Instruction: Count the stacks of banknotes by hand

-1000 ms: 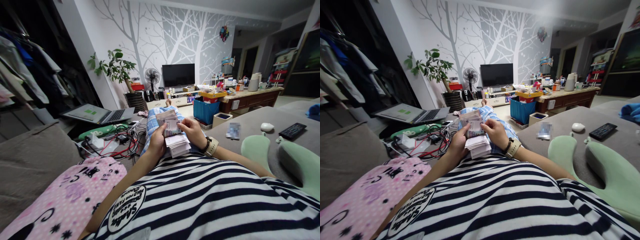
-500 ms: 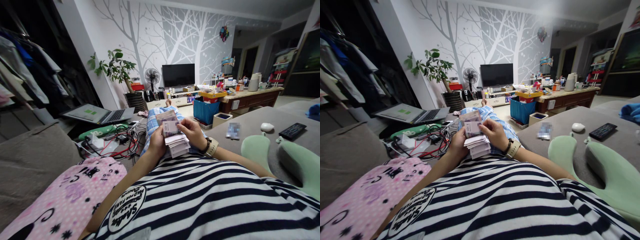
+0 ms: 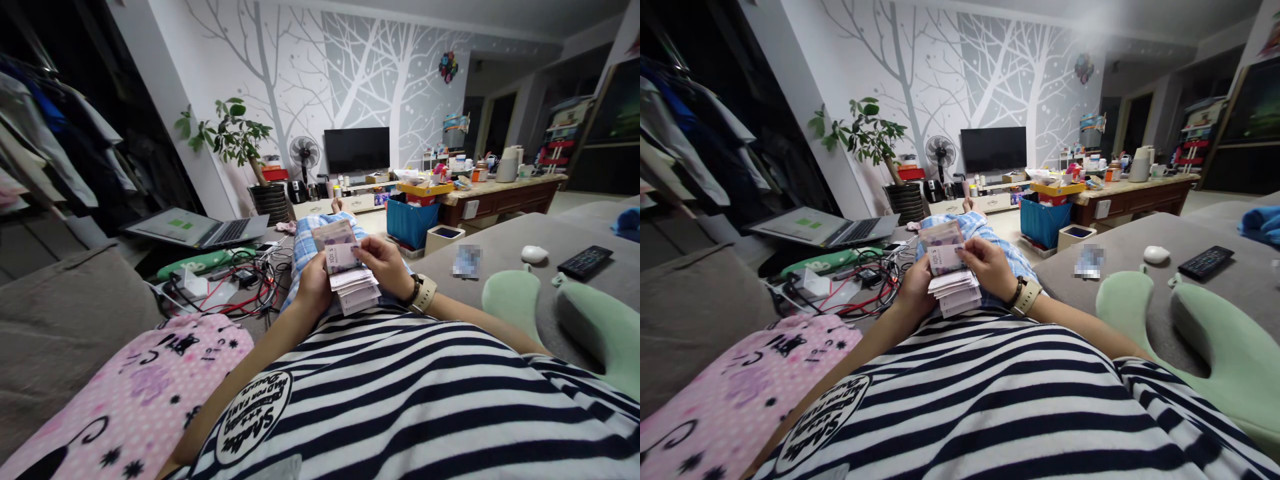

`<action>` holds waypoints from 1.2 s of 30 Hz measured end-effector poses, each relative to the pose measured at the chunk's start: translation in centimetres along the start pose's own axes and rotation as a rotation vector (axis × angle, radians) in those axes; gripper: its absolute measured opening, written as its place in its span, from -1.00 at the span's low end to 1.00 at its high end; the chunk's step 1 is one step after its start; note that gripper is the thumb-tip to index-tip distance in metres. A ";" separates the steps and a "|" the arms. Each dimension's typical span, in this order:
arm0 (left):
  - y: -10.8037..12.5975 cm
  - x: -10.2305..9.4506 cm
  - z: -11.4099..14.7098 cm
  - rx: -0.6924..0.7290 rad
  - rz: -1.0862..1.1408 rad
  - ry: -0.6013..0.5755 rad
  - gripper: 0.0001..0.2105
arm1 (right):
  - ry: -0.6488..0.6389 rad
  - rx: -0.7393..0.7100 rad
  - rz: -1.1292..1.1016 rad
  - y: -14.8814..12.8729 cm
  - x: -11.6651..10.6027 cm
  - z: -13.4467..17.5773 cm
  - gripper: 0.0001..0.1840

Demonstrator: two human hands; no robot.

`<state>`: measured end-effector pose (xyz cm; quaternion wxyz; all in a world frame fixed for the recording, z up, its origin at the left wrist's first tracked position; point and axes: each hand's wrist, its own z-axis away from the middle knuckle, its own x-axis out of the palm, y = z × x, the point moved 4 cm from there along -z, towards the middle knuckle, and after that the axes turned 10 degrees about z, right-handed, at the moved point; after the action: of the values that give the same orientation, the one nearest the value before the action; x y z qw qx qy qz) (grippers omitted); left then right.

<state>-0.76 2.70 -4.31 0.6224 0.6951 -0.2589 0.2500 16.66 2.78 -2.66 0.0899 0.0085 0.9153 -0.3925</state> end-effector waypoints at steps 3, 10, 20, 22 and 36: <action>0.1 -0.2 0.2 0.034 0.015 -0.022 -0.68 | -0.009 0.001 -0.002 -0.3 -0.1 0.1 -0.15; 0.3 -0.7 0.2 0.089 -0.019 -0.033 -0.68 | -0.015 -0.019 0.003 -0.7 -0.2 0.1 -0.13; 0.3 0.0 0.6 0.048 -0.003 -0.041 -0.77 | -0.038 -0.044 -0.018 -1.2 -0.3 0.3 -0.10; 0.0 0.2 0.6 0.006 0.053 0.005 -0.73 | -0.057 -0.044 -0.013 -1.1 -0.2 0.4 -0.08; 0.4 0.1 0.8 0.072 -0.009 0.043 -0.84 | 0.038 0.080 0.140 1.0 -0.6 -0.5 -0.07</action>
<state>-0.99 1.82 -4.02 0.6034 0.7127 -0.2333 0.2711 17.30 3.87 -2.94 0.0994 0.0836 0.8976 -0.4212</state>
